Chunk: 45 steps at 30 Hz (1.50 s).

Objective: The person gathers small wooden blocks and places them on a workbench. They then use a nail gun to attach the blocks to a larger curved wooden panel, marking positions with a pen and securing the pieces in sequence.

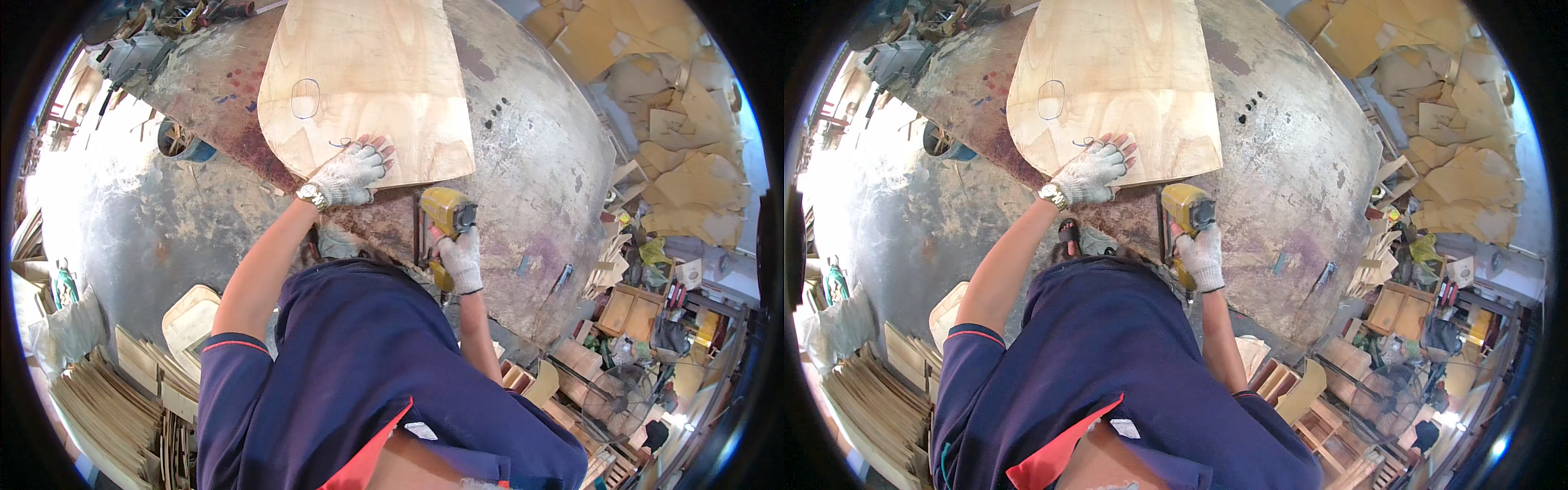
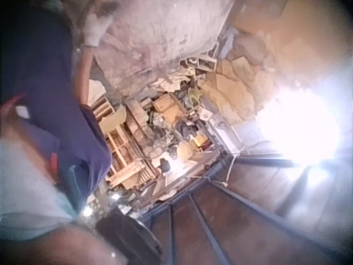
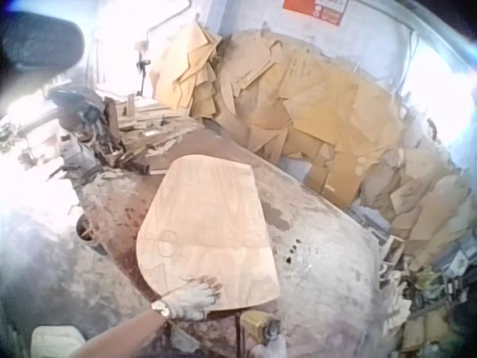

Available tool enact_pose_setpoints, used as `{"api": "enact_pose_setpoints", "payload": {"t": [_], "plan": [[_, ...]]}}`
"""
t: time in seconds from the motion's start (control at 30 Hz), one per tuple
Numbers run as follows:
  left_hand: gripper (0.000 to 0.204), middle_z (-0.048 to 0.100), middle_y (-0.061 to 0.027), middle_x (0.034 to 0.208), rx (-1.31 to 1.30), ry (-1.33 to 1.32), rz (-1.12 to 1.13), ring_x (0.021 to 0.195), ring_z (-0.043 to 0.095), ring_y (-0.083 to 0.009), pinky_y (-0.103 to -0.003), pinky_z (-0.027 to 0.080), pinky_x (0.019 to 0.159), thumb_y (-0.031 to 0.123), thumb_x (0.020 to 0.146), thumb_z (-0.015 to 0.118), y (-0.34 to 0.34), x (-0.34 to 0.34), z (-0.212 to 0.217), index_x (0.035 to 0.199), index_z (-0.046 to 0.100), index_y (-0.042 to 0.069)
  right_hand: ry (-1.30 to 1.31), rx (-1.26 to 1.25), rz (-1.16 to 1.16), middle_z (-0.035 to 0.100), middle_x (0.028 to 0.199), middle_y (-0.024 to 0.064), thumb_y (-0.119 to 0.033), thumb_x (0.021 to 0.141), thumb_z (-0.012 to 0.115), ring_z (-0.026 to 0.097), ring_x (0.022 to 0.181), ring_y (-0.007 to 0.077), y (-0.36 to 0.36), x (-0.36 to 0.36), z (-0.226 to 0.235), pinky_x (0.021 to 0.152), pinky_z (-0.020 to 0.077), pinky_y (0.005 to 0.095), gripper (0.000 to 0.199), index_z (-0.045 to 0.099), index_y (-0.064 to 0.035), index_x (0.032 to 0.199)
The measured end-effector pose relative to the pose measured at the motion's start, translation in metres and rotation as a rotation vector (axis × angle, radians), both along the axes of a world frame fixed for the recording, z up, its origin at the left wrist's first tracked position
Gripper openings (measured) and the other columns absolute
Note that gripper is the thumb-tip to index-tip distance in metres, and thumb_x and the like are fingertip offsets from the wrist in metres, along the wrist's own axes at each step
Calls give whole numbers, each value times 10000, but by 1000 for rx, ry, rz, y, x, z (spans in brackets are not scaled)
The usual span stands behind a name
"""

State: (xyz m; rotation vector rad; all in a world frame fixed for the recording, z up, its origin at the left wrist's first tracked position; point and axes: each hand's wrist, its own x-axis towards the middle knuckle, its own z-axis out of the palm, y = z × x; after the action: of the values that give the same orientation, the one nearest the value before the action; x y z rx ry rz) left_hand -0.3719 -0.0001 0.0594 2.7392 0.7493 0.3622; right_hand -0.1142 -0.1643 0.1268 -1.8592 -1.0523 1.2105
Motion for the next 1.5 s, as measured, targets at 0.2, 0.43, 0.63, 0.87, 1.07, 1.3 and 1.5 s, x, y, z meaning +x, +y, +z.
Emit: {"api": "enact_pose_setpoints", "payload": {"t": [0.2,0.43,0.63,0.87,1.07,1.3,1.5], "plan": [[652,486,-154,1571,-15,22,12,1538,345,-330,-511,234,1291,245,751,774,0,-1,3,1341,619,14,-173,-100,-29,716,860,89,-138,915,707,602,512,127,37,27,76,477,509,304,363,627,-10,1245],[617,491,-136,1569,-4,-13,11,1539,344,-325,-516,223,1294,214,757,766,-2,-1,1,1326,629,20,-192,-169,143,725,852,61,-200,909,661,603,502,127,78,36,102,510,506,323,306,679,-20,1155],[631,528,-126,1531,7,0,7,1522,377,-312,-515,248,1283,211,723,774,-2,-1,-2,1317,640,43,-246,-189,178,725,872,64,-199,903,629,627,541,125,84,31,94,541,525,329,241,675,-16,1052],[615,529,-120,1529,-38,-44,11,1536,354,-306,-529,223,1295,206,689,799,-3,-1,0,1265,661,38,-321,-220,226,727,887,80,-204,907,606,641,549,135,89,31,89,559,539,337,274,657,-7,1091],[660,529,-114,1529,-27,2,3,1537,352,-309,-514,220,1301,177,644,826,-1,-1,-2,1270,658,55,-324,-184,248,715,848,54,-189,945,656,596,529,117,89,26,96,507,503,314,330,626,-11,1222],[674,534,-111,1519,18,-59,-3,1530,364,-308,-513,237,1294,162,622,832,0,0,-10,1263,649,64,-240,-220,253,729,862,66,-178,938,659,609,513,119,83,12,90,503,513,308,351,616,-1,1238],[632,560,-111,1485,36,-88,0,1521,377,-310,-514,250,1286,172,655,818,0,1,-12,1256,653,63,-276,-199,255,724,862,64,-176,945,640,606,512,123,81,5,90,511,520,312,335,621,-4,1232]]}}
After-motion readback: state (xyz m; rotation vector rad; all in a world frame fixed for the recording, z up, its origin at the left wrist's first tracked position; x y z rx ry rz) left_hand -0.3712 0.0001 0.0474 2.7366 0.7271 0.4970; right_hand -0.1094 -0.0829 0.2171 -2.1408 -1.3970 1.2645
